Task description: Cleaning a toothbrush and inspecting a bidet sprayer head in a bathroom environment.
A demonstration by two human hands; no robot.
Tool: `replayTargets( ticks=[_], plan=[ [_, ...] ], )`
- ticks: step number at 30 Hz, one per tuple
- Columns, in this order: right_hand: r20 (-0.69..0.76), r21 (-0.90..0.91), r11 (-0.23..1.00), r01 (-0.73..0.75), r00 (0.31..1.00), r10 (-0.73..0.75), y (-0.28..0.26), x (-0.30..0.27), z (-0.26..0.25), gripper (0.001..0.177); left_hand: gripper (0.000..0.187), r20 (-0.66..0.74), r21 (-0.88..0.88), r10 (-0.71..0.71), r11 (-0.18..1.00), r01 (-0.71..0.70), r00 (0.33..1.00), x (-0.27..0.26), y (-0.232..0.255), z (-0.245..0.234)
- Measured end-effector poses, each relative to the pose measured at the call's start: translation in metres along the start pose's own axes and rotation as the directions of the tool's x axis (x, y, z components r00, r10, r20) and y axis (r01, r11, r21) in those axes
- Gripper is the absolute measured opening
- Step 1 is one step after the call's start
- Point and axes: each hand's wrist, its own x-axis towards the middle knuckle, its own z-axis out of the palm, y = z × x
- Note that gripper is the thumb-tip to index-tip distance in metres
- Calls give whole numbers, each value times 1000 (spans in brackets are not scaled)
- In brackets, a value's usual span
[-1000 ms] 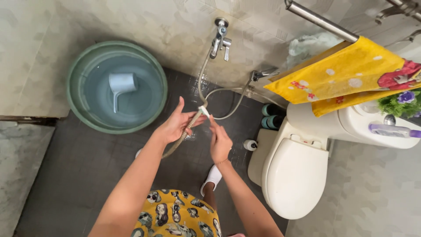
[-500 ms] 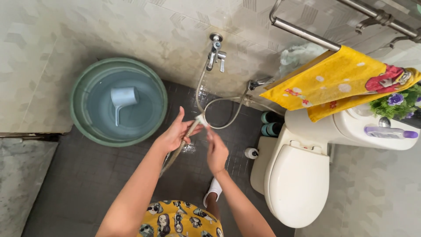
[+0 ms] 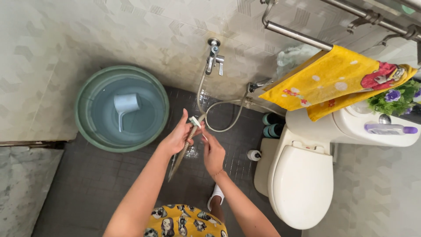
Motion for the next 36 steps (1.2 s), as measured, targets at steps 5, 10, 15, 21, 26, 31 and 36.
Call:
replayTargets(
  ticks=[5,10,15,21,26,31,36],
  plan=[
    [9,4,967,-257,966,257,-11,17,-7,47,108,-6,72,-9,997,9,1000,-16,18,24],
    [5,171,981,-89,996,90,-14,-11,-4,49,110,-10,-13,28,1000,-28,1000,3,6,-1],
    [-62,37,987,-157,985,159,-2,9,-7,44,107,7,8,-51,999,51,999,-3,15,22],
    [-30,135,989,-62,997,67,3,-23,12,49,113,-41,-102,-17,995,13,999,12,21,6],
    [-65,97,987,-130,988,137,24,14,16,49,90,-106,5,-23,1000,24,994,4,13,24],
    [-8,102,916,-387,921,390,51,25,50,47,46,-173,191,131,977,-97,976,22,-32,14],
    [35,86,895,-438,899,437,50,13,55,57,30,-218,365,174,927,-85,960,-29,-6,40]
  ],
)
